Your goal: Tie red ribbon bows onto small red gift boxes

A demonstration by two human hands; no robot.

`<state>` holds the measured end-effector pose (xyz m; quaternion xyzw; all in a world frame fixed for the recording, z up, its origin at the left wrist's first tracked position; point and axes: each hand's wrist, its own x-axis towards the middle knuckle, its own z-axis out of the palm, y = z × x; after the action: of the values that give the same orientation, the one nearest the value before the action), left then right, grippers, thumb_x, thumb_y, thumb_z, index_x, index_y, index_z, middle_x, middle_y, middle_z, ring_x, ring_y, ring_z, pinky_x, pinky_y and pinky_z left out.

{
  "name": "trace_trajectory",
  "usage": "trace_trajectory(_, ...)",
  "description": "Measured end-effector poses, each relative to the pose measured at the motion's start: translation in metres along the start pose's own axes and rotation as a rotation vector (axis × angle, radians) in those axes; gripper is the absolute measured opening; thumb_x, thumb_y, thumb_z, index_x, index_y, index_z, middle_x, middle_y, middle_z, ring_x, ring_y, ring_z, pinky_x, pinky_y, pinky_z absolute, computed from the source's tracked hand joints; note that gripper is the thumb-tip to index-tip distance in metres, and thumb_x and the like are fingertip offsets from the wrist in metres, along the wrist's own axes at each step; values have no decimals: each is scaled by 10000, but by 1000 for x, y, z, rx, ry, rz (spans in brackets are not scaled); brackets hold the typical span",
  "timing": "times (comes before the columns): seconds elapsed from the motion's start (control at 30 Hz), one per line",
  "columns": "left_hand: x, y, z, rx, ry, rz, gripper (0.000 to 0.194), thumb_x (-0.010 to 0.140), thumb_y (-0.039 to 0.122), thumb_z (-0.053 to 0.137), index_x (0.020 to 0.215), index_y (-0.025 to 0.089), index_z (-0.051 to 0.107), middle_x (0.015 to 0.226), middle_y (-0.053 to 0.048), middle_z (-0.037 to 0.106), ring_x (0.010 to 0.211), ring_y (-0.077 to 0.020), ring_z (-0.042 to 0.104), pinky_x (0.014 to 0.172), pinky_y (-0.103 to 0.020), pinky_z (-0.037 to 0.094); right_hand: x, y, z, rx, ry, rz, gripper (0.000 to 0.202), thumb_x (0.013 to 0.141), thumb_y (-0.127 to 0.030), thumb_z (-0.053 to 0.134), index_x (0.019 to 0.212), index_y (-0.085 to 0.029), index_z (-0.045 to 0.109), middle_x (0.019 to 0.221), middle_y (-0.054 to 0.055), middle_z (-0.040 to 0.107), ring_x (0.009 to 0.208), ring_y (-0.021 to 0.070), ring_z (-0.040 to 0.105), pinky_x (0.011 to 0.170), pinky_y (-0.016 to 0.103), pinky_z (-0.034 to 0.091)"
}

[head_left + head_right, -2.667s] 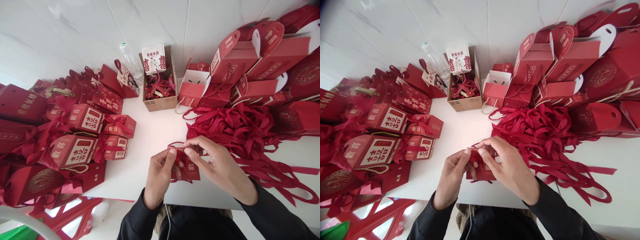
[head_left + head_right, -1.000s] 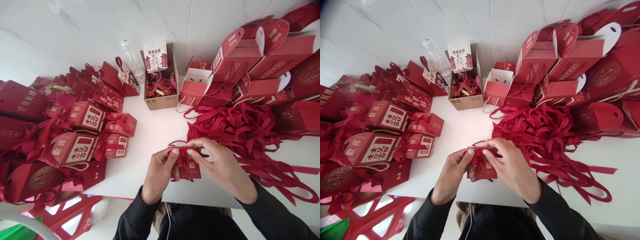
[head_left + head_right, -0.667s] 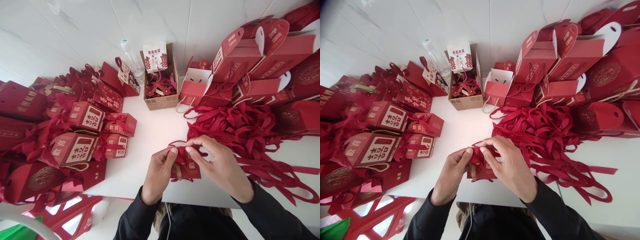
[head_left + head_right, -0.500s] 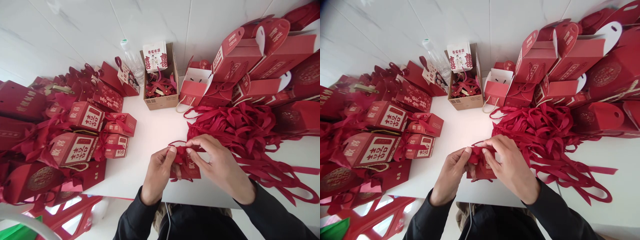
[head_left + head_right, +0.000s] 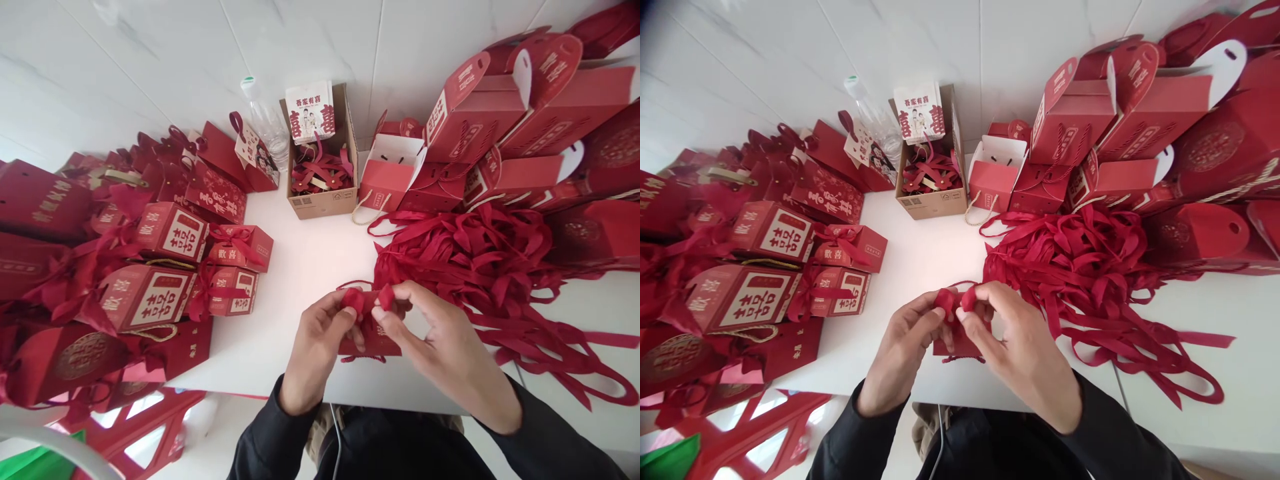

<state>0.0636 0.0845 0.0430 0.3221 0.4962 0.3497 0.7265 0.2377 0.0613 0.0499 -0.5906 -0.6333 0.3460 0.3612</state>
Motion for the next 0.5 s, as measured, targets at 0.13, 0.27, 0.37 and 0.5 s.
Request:
trace_trajectory(0.13, 0, -3, 1, 23, 25, 35, 311, 938, 443, 718, 838, 155, 658, 576, 20, 628, 501, -98, 569, 545, -218, 454, -8, 5, -7, 62, 80, 172, 213, 1024, -481, 597, 972, -280, 640, 921, 0, 701, 846, 193, 672, 704, 306, 538)
trace_trajectory(0.27, 1, -4, 2, 3, 56, 80, 350, 951, 493, 703, 875, 153, 675, 825, -13, 721, 516, -61, 586, 578, -215, 502, -15, 21, -4, 195, 220, 270, 358, 933, -538, 710, 1160, -288, 592, 998, 30, 766, 918, 244, 732, 773, 367, 585)
trace_trajectory(0.37, 0, -5, 4, -12, 57, 94, 351, 962, 506, 687, 913, 159, 677, 900, -31, 739, 509, -62, 587, 556, -224, 516, -18, 30, -1, 147, 332, 300, 615, 877, -540, 764, 1351, -288, 464, 836, -8, 757, 773, 244, 731, 714, 378, 580)
trace_trajectory(0.5, -1, -6, 5, -13, 67, 110, 345, 969, 504, 679, 916, 163, 670, 908, -30, 739, 500, -66, 592, 546, -233, 531, -19, 31, -5, -130, 298, 258, 380, 936, -518, 714, 1205, -275, 601, 724, -30, 718, 600, 198, 668, 541, 309, 504)
